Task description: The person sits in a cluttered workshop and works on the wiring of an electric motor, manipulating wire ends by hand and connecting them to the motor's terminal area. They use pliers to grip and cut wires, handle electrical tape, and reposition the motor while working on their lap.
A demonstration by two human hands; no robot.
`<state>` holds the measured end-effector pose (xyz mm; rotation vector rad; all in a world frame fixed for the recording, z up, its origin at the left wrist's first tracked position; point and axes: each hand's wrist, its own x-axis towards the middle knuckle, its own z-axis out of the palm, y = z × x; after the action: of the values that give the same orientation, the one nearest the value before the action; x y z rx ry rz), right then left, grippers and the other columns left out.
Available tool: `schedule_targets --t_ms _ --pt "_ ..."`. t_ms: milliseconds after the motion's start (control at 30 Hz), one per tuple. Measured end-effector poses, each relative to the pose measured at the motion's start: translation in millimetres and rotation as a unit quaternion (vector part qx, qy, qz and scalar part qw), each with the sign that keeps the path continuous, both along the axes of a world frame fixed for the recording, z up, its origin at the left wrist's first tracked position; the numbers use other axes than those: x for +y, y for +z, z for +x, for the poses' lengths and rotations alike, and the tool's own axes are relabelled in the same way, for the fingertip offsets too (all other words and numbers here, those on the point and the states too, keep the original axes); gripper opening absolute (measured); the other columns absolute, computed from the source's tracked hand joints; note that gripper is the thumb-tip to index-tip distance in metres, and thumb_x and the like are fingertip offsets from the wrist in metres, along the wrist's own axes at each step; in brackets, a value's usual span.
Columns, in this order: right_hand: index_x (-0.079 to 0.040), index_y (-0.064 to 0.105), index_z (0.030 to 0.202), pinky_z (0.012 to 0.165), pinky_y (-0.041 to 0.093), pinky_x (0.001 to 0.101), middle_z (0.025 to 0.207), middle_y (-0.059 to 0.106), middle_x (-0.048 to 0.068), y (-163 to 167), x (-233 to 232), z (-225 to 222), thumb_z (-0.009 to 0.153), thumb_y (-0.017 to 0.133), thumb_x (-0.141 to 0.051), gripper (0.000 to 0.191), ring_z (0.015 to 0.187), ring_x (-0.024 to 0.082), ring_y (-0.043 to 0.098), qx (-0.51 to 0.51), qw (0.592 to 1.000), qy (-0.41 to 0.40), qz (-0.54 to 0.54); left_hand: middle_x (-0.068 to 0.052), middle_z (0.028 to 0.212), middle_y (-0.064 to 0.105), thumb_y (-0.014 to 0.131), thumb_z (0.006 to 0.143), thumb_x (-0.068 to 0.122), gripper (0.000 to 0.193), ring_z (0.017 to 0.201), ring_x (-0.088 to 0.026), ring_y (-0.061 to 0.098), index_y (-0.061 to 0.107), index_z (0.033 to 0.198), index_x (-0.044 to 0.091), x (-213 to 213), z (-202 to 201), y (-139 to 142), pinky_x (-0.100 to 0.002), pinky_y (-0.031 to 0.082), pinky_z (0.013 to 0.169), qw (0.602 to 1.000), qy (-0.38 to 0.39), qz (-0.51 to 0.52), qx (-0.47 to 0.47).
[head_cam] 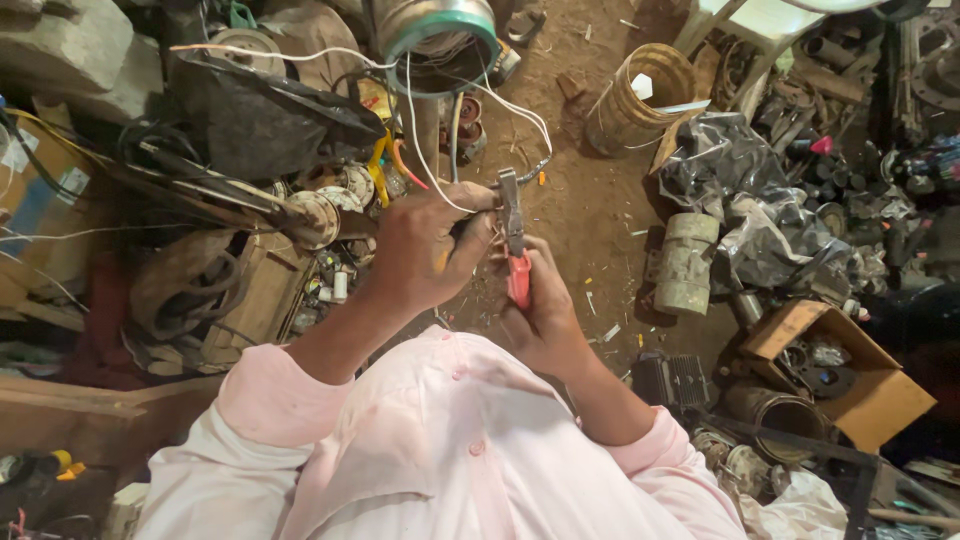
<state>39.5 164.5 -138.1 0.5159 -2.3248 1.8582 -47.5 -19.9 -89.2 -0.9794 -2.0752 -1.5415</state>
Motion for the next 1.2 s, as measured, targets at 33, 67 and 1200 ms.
schedule_targets --t_ms 33,67,1200 --pt "0.002 0.048 0.141 0.096 0.05 0.0279 0.131 0.051 0.009 -3 -2 -1 0.084 0.047 0.013 0.058 0.108 0.013 0.055 -0.01 1.0 -0.017 0.0 -0.013 0.102 0.075 0.065 0.094 0.004 0.015 0.091 -0.029 0.076 0.072 0.108 0.002 0 0 0 -0.037 0.058 0.08 1.0 0.003 0.0 -0.002" --pt "0.001 0.045 0.138 0.09 0.051 0.0265 0.124 0.055 0.007 -8 -5 -4 0.087 0.05 0.012 0.052 0.103 0.011 0.057 -0.02 0.999 -0.044 -0.014 -0.012 0.101 0.075 0.065 0.095 0.005 0.015 0.09 -0.029 0.075 0.072 0.108 0.002 0 0 1 -0.037 0.058 0.08 1.0 0.005 0.001 -0.004" --pt "-0.02 0.075 0.109 0.105 0.04 0.0507 0.137 0.058 0.004 66 81 -3 0.075 0.084 -0.018 0.036 0.122 0.028 0.055 0.321 0.734 -0.161 0.577 -0.014 0.086 0.068 0.064 0.097 0.01 0.008 0.08 -0.034 0.068 0.064 0.102 0.004 -24 -9 15 -0.043 0.051 0.073 0.991 -0.076 -0.105 -0.039"
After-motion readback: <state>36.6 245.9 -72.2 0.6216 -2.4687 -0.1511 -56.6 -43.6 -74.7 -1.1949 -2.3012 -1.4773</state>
